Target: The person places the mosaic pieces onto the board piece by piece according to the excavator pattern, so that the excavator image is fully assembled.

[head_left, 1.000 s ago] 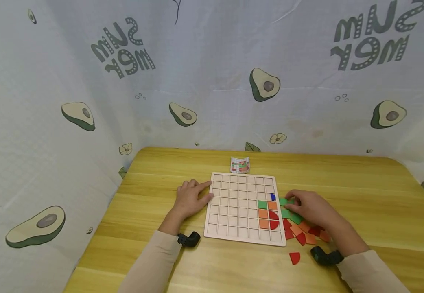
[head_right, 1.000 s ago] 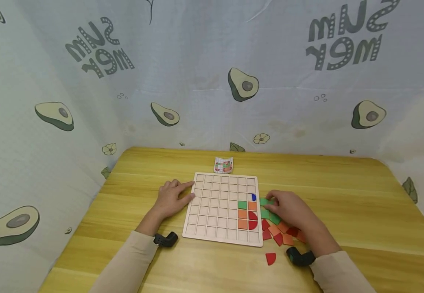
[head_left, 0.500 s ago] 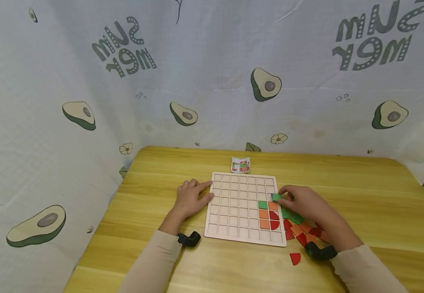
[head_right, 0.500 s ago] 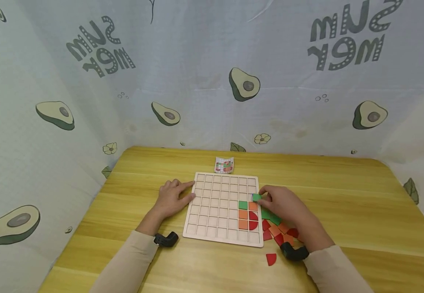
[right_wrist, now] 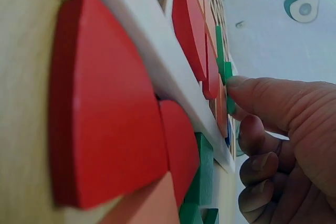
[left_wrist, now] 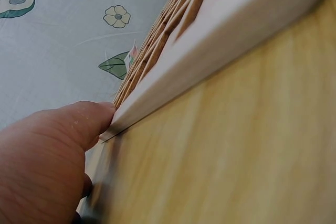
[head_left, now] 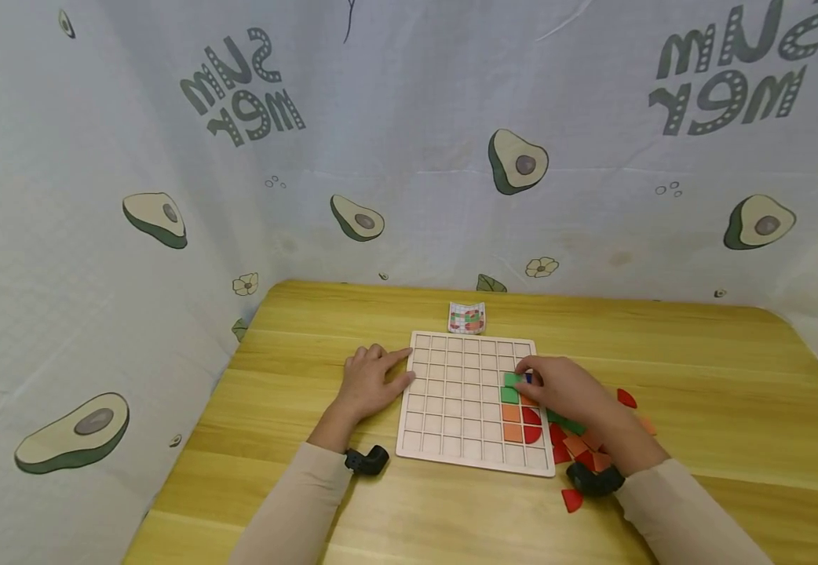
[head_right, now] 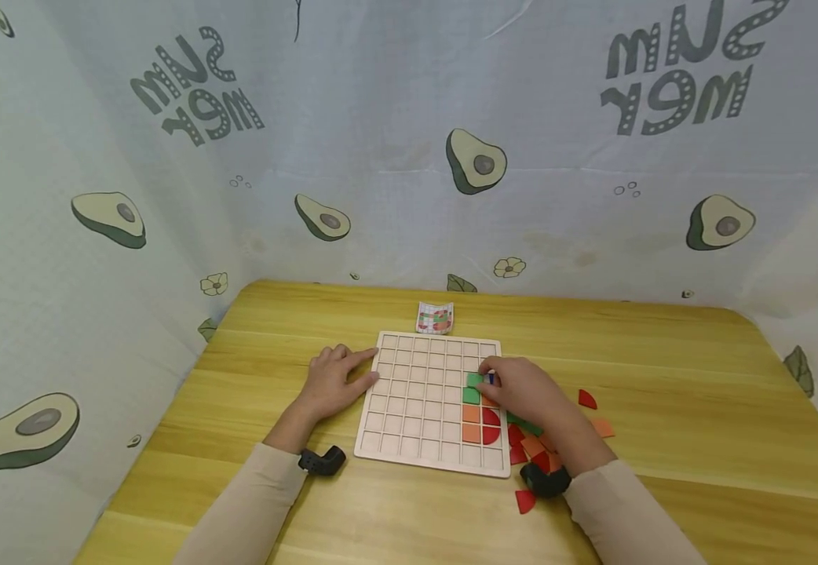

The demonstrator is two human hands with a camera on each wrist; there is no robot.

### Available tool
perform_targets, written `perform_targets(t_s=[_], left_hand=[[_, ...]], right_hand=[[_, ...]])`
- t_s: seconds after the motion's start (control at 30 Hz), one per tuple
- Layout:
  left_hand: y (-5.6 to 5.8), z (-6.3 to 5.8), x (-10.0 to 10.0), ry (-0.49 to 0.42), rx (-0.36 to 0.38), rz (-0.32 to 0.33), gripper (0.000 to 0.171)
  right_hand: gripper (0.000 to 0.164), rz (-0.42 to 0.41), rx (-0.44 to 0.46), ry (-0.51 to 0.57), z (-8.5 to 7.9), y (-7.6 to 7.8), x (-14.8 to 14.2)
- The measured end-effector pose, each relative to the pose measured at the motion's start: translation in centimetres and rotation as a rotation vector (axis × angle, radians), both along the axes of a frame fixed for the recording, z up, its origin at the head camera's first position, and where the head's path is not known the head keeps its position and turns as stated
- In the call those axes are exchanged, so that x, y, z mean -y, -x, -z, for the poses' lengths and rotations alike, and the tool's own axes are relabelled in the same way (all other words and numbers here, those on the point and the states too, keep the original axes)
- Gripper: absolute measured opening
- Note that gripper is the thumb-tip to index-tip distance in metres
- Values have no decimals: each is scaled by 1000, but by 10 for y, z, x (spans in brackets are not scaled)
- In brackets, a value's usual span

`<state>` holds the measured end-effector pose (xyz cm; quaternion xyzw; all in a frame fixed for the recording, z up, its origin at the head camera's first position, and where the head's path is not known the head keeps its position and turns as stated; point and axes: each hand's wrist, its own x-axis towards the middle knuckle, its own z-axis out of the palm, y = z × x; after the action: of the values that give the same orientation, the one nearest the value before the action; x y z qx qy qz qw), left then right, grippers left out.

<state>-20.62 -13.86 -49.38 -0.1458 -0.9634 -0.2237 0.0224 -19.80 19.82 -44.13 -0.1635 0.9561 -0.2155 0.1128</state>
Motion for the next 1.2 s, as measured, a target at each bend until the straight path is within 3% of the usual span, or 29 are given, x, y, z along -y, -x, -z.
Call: perform_targets(t_s=[0.27, 0.53, 0.8, 1.2], left_hand=[[0, -1, 0, 3, 3, -2, 50], [0, -1, 0, 6, -5, 5, 50], [-1, -1, -1, 1, -10, -1, 50], [-2, -2, 0, 7, -9, 6, 51]], right_hand=[[30, 0, 16, 4, 0, 2, 4], [47, -21, 38, 33, 3, 2, 0], [47, -39, 28, 48, 4, 1, -3], [52, -20, 85, -24, 2, -5, -7]])
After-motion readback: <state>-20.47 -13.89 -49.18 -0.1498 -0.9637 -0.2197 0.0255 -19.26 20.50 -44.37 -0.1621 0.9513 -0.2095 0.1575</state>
